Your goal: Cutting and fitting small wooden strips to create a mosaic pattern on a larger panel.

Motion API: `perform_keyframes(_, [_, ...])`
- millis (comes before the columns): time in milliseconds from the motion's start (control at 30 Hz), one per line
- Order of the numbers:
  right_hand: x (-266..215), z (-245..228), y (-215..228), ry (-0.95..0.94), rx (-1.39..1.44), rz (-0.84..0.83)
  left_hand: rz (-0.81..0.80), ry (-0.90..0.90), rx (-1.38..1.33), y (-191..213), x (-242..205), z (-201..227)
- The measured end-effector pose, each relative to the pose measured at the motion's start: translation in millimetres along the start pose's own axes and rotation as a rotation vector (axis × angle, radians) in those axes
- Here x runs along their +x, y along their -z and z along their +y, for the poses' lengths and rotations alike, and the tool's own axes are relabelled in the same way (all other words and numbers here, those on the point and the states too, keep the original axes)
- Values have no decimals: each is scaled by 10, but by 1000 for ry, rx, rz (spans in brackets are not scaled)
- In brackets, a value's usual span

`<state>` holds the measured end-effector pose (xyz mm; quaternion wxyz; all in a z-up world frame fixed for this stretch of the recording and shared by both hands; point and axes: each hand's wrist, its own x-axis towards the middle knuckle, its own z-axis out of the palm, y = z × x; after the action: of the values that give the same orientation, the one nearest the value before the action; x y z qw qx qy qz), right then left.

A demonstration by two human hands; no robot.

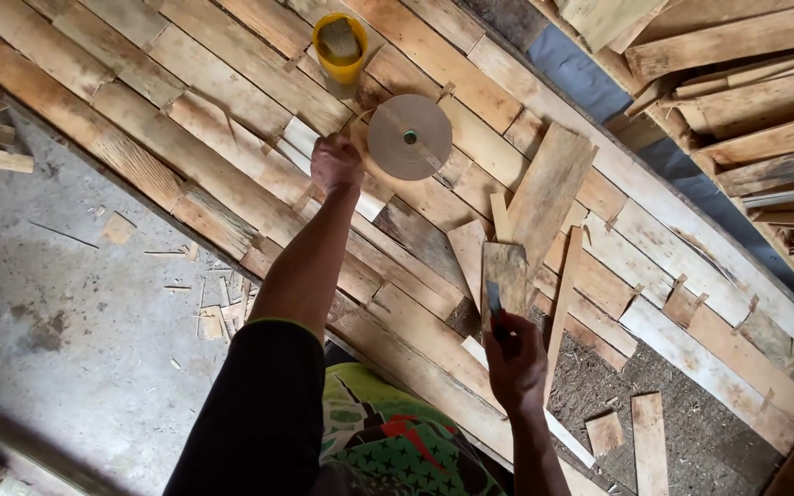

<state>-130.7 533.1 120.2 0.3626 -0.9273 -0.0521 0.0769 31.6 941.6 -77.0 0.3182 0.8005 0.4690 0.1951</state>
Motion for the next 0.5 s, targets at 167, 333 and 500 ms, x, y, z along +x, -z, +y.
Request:
perform_keyframes(167, [393, -451, -149, 68, 79, -128, -242, -53, -419, -41, 10, -164])
perform_keyframes(333, [771, -879, -280, 122, 43, -277, -643, 232, -896, 0, 21, -164])
perform_keyframes(500, [1124, -984, -559, 411, 134, -215, -710, 434, -1228, 696, 11, 368])
